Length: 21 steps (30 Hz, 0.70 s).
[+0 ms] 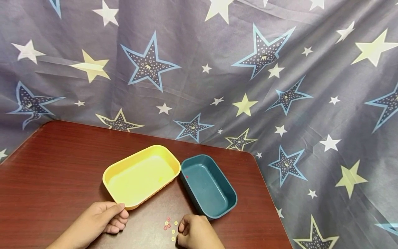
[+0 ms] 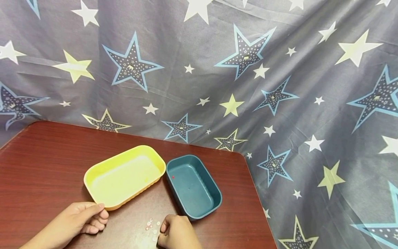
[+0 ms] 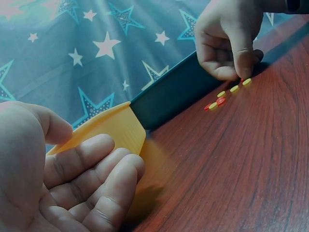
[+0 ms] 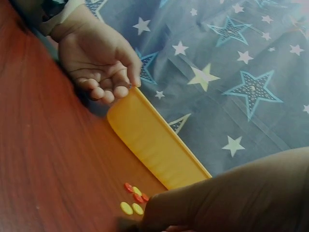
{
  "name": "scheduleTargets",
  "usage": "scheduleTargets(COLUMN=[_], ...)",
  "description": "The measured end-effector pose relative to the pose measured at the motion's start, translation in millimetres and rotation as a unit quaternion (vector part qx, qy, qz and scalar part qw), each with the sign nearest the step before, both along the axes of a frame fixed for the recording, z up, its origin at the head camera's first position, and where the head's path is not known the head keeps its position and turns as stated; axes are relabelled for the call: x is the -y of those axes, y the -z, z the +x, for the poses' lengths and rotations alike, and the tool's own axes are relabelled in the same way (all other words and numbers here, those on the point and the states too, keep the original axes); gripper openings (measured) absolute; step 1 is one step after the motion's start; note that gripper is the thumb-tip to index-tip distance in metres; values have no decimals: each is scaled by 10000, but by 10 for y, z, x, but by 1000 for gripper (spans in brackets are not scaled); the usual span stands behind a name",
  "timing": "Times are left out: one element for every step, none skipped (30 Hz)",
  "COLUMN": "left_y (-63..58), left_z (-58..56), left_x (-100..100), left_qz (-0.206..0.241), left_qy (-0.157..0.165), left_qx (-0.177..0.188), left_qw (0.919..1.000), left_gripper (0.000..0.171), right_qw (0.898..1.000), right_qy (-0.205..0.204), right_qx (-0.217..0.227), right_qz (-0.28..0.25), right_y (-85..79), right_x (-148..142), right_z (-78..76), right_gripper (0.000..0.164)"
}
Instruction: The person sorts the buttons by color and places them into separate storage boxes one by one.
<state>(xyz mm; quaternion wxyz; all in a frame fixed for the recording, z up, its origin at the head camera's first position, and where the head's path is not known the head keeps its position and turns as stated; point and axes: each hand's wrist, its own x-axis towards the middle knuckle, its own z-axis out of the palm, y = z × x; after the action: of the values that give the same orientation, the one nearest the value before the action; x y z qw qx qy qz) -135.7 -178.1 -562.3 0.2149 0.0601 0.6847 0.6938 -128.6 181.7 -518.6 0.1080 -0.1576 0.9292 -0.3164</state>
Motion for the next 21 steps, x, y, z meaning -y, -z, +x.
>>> scheduleTargets(left_y=[-4,-3,-6,-9,-13,-15,-18,-19,-23,-24,-24,-24,-24,-24,-23,-24,-24,-24,-24,-25,-25], left_z=[-4,-2,-5,-6,-6,-6,-4,-4,-7,-7,-6,-7,-7,-8,-8,-8,-8,-8,-9,-10,-10], left_x=[-2,-4,-5,-5,-5,-5,-5,-5,-5,-4,-5,-5,-4,-4,-3,-3,-4,-4,-5,-6,-6], left_qz=[5,9,6,1,-4,-2,-6,-13,-15,-13,-10,-7,-11,-9,-10,-10,-9,-6,-5,-3,-1], left_qy=[-2,7,-1,4,3,3,4,5,-2,2,2,5,6,5,8,12,15,19,22,28,35], left_qx=[22,-19,13,5,6,3,6,1,30,20,12,4,-3,-8,-13,-21,-25,-24,-23,-20,-19], left_qw=[10000,10000,10000,10000,10000,10000,10000,10000,10000,10000,10000,10000,10000,10000,10000,10000,10000,10000,10000,10000,10000], left_gripper=[47,47,47,47,47,47,48,48,48,48,48,48,48,48,48,48,48,48,48,48,48], right_qw=[10000,10000,10000,10000,10000,9999,9998,9998,9998,9998,9999,9999,9999,9999,9999,9999,10000,10000,10000,10000,10000], right_qy=[12,18,5,-2,-9,-25,-32,-35,-28,-2,12,27,49,65,74,80,72,72,68,57,37], right_qx=[47,80,80,70,38,-8,-50,-80,-95,-69,-51,-45,-19,12,35,57,51,51,53,37,1], right_qz=[-25,-32,-19,18,84,135,165,188,195,183,164,138,111,87,63,44,45,43,44,41,45], right_y=[-10,-18,-26,-29,-30,-30,-28,-24,-10,7,20,34,48,60,69,68,66,62,58,56,56], right_x=[-8,-15,-21,-24,-26,-25,-23,-22,-22,-22,-21,-20,-20,-20,-18,-14,-10,-8,-4,-2,-1], right_z=[-3,-5,-7,-9,-11,-14,-17,-18,-20,-24,-26,-30,-33,-35,-36,-36,-34,-32,-30,-28,-25], right_gripper=[23,23,22,23,24,24,24,24,24,25,25,25,25,26,26,27,27,27,27,27,27])
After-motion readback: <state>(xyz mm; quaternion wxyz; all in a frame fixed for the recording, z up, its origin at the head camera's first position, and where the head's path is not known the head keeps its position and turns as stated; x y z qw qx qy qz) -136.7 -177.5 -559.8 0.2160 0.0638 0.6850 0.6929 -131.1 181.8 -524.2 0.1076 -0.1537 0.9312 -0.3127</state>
